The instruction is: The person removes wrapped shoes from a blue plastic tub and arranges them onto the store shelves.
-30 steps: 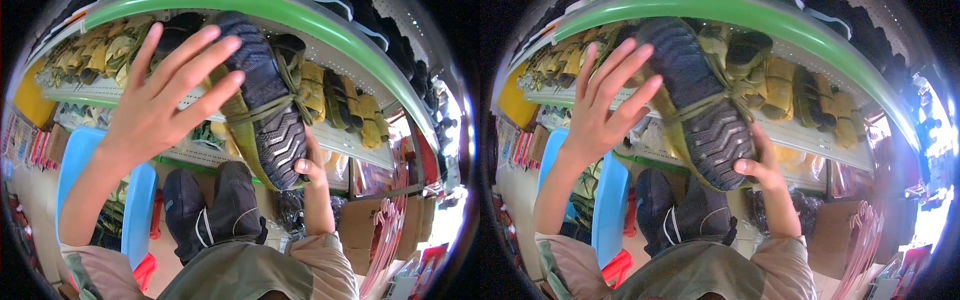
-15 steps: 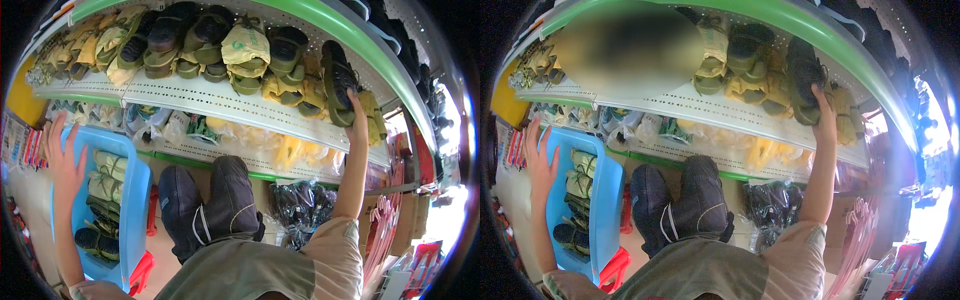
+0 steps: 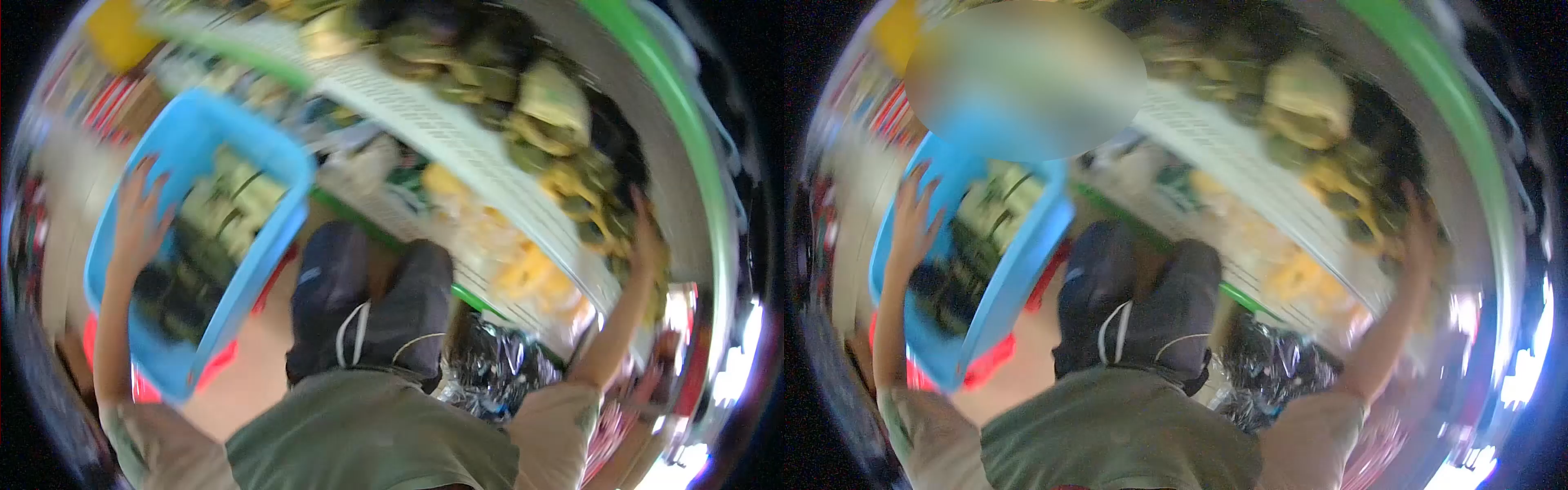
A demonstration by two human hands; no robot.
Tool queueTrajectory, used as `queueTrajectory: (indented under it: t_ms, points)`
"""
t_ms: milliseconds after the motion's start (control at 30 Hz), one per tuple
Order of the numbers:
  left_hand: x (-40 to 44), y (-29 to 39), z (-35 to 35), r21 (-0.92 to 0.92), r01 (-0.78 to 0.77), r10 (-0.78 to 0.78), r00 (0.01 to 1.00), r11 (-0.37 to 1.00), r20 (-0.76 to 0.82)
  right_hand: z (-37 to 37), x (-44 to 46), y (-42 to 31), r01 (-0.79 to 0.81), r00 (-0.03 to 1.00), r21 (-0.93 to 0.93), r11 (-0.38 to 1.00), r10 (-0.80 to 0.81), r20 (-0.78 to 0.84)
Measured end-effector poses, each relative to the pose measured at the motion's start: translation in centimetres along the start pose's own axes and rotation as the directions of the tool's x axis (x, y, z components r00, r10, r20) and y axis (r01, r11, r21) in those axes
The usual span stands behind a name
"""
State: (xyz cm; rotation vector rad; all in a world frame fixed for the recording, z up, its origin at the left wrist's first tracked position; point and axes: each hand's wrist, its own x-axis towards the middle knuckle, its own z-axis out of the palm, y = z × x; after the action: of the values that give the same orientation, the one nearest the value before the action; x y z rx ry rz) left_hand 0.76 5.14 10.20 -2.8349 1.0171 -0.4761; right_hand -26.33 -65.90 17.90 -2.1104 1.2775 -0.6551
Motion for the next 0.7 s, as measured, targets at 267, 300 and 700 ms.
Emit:
queueTrajectory:
  t_ms: [267, 300, 700]
  points:
    - [-6.2, -4.8, 2.2, -0.016, 0.155, -0.127, 0.859, 0.988, 0.495, -2.9, 7.1, 8.0, 0.176, 0.973, 0.192, 0.965, -0.2, 0.113]
    - [-7.1, -4.5, 2.4, 0.036, 0.088, -0.093, 0.822, 0.995, 0.562, -2.6, 7.2, 8.0, 0.149, 0.983, 0.302, 0.942, -0.174, 0.059]
    - [-14.4, -2.9, 5.6, -0.095, -0.28, 0.237, 0.532, 0.955, 0.813, -3.4, 0.2, 2.4, 0.367, 0.907, 0.06, 0.928, -0.343, -0.245]
